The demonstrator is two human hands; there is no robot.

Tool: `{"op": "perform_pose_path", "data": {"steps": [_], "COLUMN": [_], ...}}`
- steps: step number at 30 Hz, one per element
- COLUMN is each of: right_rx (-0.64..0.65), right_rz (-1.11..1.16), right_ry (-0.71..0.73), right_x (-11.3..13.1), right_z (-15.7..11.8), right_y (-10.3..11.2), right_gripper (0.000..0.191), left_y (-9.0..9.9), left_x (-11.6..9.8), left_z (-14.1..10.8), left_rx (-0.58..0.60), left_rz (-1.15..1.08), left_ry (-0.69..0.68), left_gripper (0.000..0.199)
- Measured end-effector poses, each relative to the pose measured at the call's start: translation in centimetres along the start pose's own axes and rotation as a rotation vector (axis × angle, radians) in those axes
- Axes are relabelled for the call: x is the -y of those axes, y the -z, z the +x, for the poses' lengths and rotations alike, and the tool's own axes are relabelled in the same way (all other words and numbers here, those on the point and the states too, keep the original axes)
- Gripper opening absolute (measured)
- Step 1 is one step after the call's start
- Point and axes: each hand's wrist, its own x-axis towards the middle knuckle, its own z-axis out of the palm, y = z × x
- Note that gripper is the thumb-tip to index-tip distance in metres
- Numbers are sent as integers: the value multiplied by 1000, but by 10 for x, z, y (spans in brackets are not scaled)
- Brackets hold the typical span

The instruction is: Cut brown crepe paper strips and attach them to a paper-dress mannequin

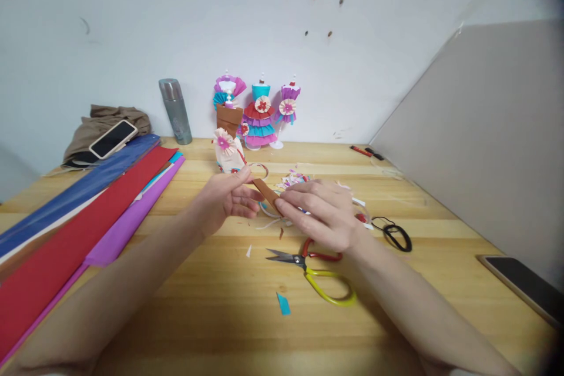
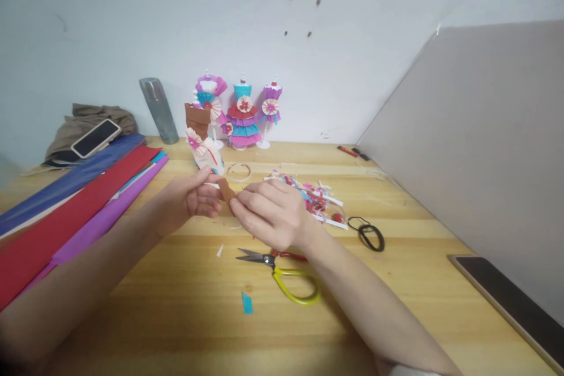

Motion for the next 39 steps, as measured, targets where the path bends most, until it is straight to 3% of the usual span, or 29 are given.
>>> {"op": "perform_pose_path", "data": {"steps": [4,11,30,32,35,39], "right_rx": [26,35,23,-43,-145,-20], "right_rz": [-23,11,18,46,227,705], "right_ry": [44,79,44,-71,-458,-931], "right_x": [2,4,-3,-2,1,7], "right_z": [0,-3,-10,-10,-6,5], "right_y": [-6,-12,-13,-15,-18,-14], "right_gripper": [18,13,18,18,15,28], "left_y": [-4,-2,-5,-5,-5,-6], "left_x": [5,8,13,13,13,15], "left_z": [0,0,0,1,3,5], "left_rx": [63,32,-69,-79,-94,-66], "left_rz": [-73,-79,-125,-133,-146,-155], "left_ry": [138,3,-198,-226,-270,-305], "left_gripper": [38,22,24,24,26,29]}}
